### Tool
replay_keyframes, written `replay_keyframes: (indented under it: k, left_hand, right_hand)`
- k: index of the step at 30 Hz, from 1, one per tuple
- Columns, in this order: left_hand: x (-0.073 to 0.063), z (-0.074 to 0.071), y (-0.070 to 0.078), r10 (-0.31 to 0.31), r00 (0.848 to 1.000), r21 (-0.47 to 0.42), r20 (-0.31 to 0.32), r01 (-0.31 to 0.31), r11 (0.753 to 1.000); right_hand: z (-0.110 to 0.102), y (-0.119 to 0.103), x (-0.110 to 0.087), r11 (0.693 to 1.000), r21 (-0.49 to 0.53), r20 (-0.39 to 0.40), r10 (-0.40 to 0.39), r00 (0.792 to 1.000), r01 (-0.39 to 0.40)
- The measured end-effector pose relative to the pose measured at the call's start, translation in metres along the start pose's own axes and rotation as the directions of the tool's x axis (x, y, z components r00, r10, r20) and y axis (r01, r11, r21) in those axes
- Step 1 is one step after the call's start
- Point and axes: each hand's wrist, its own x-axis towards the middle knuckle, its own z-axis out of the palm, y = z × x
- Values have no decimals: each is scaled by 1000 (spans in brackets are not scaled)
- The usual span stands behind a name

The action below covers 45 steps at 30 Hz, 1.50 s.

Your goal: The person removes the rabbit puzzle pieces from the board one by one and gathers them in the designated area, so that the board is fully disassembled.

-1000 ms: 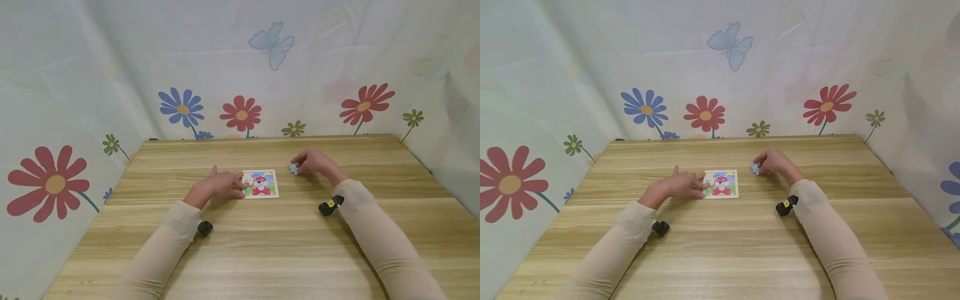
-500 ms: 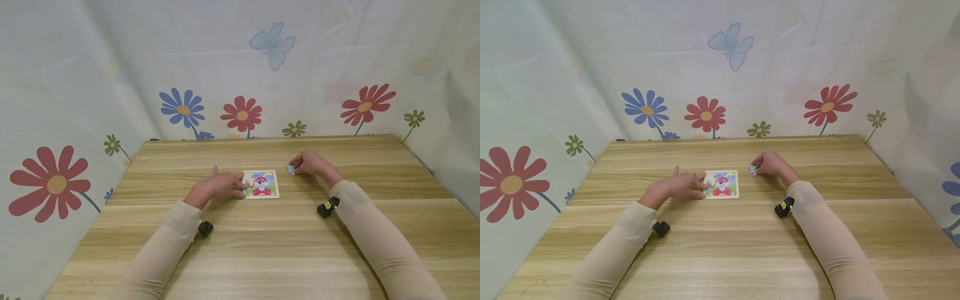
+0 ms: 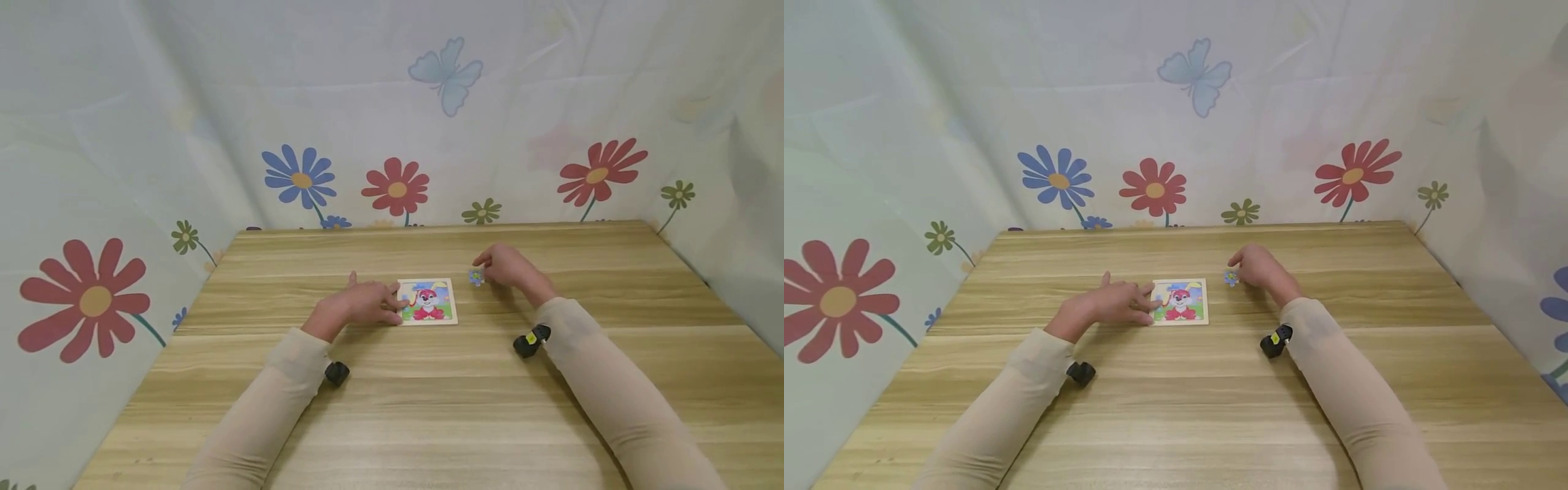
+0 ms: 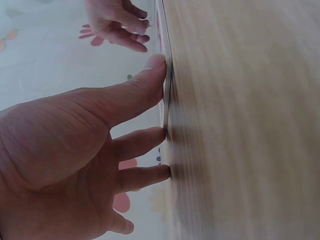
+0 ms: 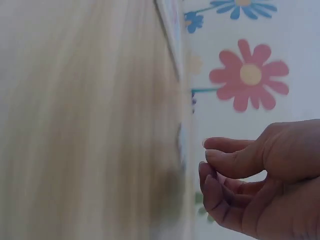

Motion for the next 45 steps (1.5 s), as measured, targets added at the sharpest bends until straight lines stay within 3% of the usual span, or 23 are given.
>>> replay_keyframes:
  k: [3, 7, 14, 28, 45]
  left_hand:
    - [0, 0, -1, 0, 1000, -15, 5, 0, 1000]
    - [-1, -2, -1, 0, 1000, -12, 10, 0, 1000]
    - [1, -1, -2, 6, 1000, 13, 11, -6, 1000]
    - [4, 0, -2, -5, 1000, 13, 5, 5, 1000]
    - [0, -2, 1, 14, 1000, -9, 21, -13, 1000]
  right_hand:
    - [4, -18, 3, 996, -55, -16, -67, 998, 66]
    - [17, -44, 11, 989, -28, 42, -144, 989, 145]
    - [42, -71, 22, 984, 14, 137, -177, 974, 177]
    - [47, -80, 33, 995, 39, 213, -97, 972, 91]
    - [49, -78, 32, 989, 56, 188, -145, 971, 137]
